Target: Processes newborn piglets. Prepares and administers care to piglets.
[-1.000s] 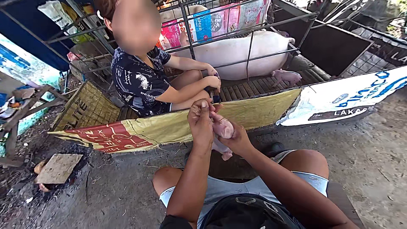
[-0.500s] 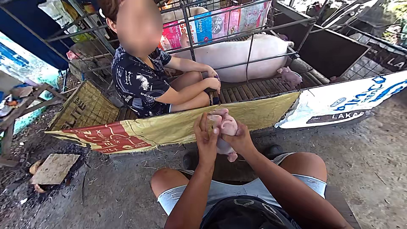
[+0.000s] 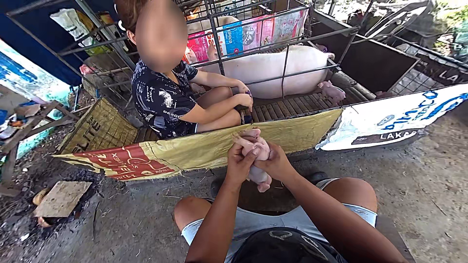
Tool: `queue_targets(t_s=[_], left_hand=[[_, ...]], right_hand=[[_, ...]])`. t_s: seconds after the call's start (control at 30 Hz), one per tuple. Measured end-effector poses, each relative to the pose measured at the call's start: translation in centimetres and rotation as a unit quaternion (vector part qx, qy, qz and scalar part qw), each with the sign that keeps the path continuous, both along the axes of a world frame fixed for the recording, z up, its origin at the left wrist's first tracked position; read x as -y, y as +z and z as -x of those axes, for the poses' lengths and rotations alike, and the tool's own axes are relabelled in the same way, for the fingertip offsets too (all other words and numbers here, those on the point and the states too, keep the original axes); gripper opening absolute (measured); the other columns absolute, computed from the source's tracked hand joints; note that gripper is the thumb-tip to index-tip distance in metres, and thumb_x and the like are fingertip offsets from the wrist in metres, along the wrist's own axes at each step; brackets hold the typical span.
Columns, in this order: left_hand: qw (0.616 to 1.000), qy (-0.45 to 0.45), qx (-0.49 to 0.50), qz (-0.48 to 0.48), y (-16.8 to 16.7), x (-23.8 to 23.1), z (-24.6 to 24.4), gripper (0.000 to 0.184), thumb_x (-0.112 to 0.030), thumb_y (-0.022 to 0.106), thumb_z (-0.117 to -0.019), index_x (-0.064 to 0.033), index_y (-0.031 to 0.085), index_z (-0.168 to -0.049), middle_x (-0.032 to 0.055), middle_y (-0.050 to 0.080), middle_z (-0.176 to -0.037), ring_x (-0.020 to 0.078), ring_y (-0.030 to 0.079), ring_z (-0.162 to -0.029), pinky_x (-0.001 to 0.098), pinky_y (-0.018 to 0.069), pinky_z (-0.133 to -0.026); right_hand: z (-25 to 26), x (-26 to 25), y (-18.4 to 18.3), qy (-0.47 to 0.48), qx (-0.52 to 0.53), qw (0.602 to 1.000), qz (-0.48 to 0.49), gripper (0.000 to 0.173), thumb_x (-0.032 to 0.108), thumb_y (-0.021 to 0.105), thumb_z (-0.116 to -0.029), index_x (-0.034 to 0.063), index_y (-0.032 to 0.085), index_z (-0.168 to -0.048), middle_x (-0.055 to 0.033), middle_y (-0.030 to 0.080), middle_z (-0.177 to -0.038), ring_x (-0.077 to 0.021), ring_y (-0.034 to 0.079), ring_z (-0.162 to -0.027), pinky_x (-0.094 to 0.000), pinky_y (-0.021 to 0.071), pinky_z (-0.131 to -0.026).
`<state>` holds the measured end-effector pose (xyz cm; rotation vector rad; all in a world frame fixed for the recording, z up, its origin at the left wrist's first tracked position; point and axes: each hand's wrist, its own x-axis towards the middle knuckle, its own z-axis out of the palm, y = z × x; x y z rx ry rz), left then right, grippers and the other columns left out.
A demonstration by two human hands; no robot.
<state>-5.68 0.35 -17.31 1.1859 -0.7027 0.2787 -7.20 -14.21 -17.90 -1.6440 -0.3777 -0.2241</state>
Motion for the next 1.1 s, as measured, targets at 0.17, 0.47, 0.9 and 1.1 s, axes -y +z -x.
queue_targets(t_s=[0.17, 0.47, 0.9, 1.1], left_hand=[[0.999, 0.031, 0.02, -0.01, 1.1, 0.4, -0.1, 0.017, -0.013, 0.068, -0.097, -0.0019, 0.073, -0.108, 0.0092, 0.072, -0.116, 0.0166, 0.067, -0.109, 0.0363, 0.0556, -0.097], [0.983, 0.029, -0.093, 0.157, 2.3, 0.8, 0.1, 0.016, -0.019, 0.065, -0.1007, -0.0051, 0.073, -0.099, 0.0146, 0.075, -0.1, 0.0244, 0.074, -0.095, 0.0426, 0.0604, -0.089], [0.964, 0.005, -0.18, 0.196, 2.6, -0.4, 1.0, 0.022, -0.024, 0.063, -0.1017, -0.0053, 0.073, -0.107, 0.0159, 0.073, -0.108, 0.0264, 0.072, -0.101, 0.0449, 0.0586, -0.093], [0.972, 0.042, -0.165, 0.161, 2.0, -0.8, 1.0, 0.02, -0.02, 0.061, -0.1027, -0.0044, 0.073, -0.108, 0.015, 0.073, -0.11, 0.0255, 0.07, -0.105, 0.0444, 0.0576, -0.094]], right_hand=[[0.1, 0.1, 0.9, -0.006, 0.009, 0.999, 0.043, 0.04, 0.023, 0.081, -0.0776, 0.0034, 0.07, -0.111, -0.0002, 0.074, -0.097, -0.0019, 0.069, -0.092, -0.0249, 0.0586, -0.087], [0.4, -0.3, 2.2, -0.027, 0.004, 0.993, 0.117, 0.05, 0.03, 0.082, -0.079, 0.004, 0.069, -0.119, -0.0042, 0.075, -0.104, -0.0057, 0.07, -0.098, -0.028, 0.0579, -0.092], [0.6, 0.9, 2.3, 0.044, -0.011, 0.993, 0.107, 0.059, 0.04, 0.082, -0.0806, 0.0065, 0.066, -0.126, -0.0042, 0.074, -0.113, -0.0105, 0.07, -0.107, -0.0343, 0.0592, -0.095], [-0.5, 3.7, 8.5, -0.018, 0.137, 0.977, 0.164, 0.015, 0.026, 0.071, -0.0924, 0.0133, 0.076, -0.099, 0.0017, 0.069, -0.096, -0.0082, 0.067, -0.085, -0.0284, 0.0604, -0.075]])
